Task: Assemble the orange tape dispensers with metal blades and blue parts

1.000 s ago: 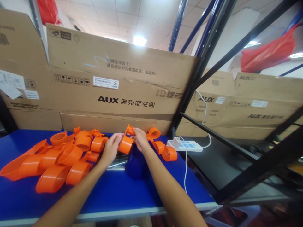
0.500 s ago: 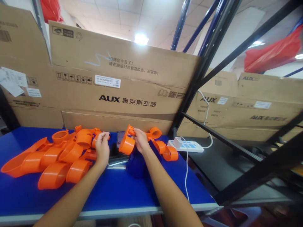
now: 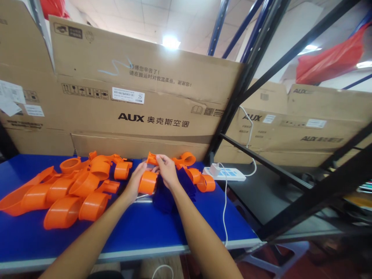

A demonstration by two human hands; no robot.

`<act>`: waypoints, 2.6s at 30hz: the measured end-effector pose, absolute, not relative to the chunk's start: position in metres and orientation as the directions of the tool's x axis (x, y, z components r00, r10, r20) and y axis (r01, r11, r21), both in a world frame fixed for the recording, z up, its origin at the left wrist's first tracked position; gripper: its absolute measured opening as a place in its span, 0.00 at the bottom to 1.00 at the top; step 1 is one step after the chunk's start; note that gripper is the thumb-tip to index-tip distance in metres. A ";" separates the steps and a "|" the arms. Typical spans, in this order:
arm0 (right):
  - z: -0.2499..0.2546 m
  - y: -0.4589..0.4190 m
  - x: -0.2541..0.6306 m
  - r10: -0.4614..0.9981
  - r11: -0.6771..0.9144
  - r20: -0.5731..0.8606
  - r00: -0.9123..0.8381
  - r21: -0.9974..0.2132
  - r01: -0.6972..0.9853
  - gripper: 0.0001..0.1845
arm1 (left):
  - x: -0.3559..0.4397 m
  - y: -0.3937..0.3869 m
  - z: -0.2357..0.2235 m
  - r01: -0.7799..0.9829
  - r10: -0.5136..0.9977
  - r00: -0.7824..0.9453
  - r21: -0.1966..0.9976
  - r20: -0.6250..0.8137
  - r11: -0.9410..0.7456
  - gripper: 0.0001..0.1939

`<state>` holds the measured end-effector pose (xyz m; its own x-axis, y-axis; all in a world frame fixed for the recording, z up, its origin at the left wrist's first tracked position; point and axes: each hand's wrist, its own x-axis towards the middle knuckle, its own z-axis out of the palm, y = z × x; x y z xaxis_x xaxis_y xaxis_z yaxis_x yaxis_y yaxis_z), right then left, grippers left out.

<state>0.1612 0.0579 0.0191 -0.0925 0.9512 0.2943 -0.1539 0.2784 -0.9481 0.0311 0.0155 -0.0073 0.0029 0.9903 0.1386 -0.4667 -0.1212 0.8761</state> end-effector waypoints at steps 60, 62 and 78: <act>0.019 0.004 0.177 0.626 0.763 0.085 -0.775 -0.270 0.587 0.02 | 0.009 0.012 -0.006 -0.630 0.986 -0.122 0.758 0.114 -0.165 0.24; 0.020 0.005 0.178 0.627 0.761 0.087 -0.774 -0.281 0.584 0.04 | 0.009 0.012 -0.006 -0.625 0.986 -0.122 0.762 0.116 -0.167 0.23; 0.018 0.009 0.180 0.598 0.795 0.150 -0.787 -0.234 0.560 0.06 | 0.010 0.011 -0.009 -0.611 0.987 -0.097 0.775 0.128 -0.161 0.24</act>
